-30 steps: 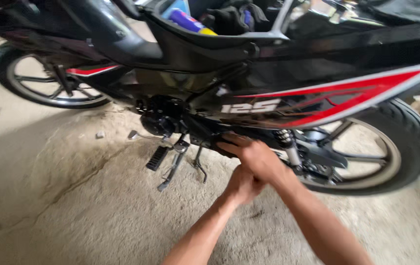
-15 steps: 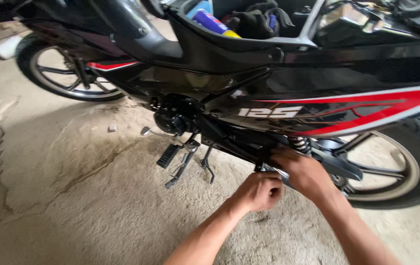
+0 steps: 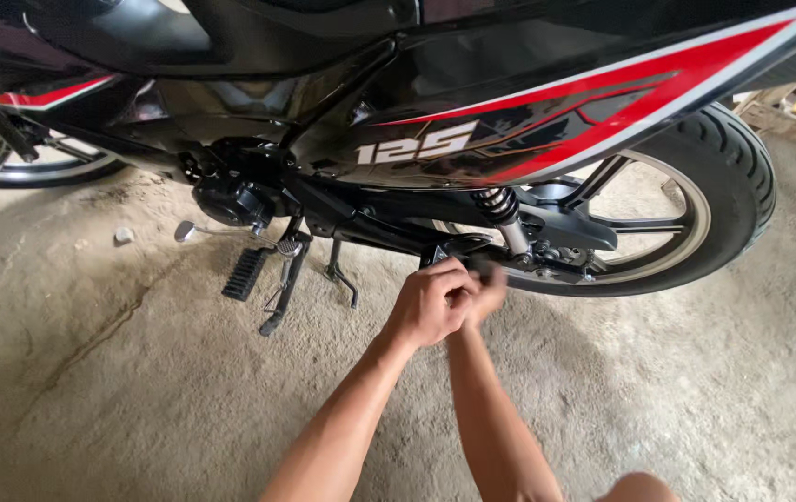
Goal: The person is working on the lower part of a motorcycle, specifically near the engine and foot pegs. They are using a tool to tighten or loosen bolts and are adjusting parts of the motorcycle's frame.
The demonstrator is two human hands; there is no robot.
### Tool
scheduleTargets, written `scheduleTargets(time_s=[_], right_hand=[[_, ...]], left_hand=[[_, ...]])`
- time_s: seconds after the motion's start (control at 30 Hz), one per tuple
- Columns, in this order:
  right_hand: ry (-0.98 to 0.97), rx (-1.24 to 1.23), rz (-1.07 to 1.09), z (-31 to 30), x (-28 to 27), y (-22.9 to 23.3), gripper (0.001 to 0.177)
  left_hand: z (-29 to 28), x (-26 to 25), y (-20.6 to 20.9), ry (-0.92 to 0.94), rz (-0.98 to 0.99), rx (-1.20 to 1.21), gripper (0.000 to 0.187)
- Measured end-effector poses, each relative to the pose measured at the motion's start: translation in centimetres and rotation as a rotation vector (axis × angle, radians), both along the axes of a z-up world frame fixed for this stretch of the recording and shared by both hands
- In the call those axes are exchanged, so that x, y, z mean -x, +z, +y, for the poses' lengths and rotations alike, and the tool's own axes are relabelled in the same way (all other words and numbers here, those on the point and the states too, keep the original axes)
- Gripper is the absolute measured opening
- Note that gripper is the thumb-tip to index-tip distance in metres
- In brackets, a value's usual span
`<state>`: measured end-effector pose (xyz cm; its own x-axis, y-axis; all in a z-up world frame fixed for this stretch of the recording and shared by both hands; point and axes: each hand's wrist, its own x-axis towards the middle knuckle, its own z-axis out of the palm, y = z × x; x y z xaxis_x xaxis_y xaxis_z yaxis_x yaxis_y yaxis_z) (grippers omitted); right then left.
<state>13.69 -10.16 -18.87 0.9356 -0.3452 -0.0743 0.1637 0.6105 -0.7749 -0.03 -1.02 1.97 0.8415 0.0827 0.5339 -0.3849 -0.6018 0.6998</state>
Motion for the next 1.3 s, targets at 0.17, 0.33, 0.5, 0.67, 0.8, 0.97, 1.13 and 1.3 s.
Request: scheduleTargets(time_s=[0.17, 0.33, 0.5, 0.67, 0.8, 0.97, 1.13, 1.3], right_hand=[[-0.030, 1.037, -0.283, -1.1, 6.4, 6.0, 0.014], [-0.142, 1.571, -0.760, -5.5, 6.0, 15.6, 0.015], [0.192, 1.195, 0.056, -9.3, 7.5, 9.1, 0.029], [0.449, -0.478, 0.462, -10.7, -0.9, 2.6, 0.025], [0.162, 0.008, 0.266, -14.0, -3.1, 10.2, 0.020], [-0.530, 1.645, -0.447, -13.1, 1.6, 19.2, 0.044], [-0.097, 1.425, -0.521, -7.1, 1.7, 19.1, 0.064], [-0.264, 1.944, -0.670, -13.8, -2.1, 19.0, 0.039]], left_hand=[[-0.4, -0.6, 0.5, -0.001, 0.114, 0.014, 0.010], [-0.6, 0.0, 1.3, -0.039, -0.102, 0.005, 0.006], [-1.4, 0.6, 2.8, 0.014, 0.050, 0.028, 0.007], [-2.0, 0.9, 1.5, -0.011, 0.000, -0.005, 0.008], [-0.7, 0.2, 2.2, 0.037, 0.024, -0.006, 0.008], [-1.6, 0.8, 1.7, 0.030, 0.081, -0.043, 0.009], [-1.8, 0.9, 2.5, 0.039, 0.072, -0.066, 0.008], [-2.4, 1.6, 2.7, 0.008, 0.027, 0.000, 0.007]])
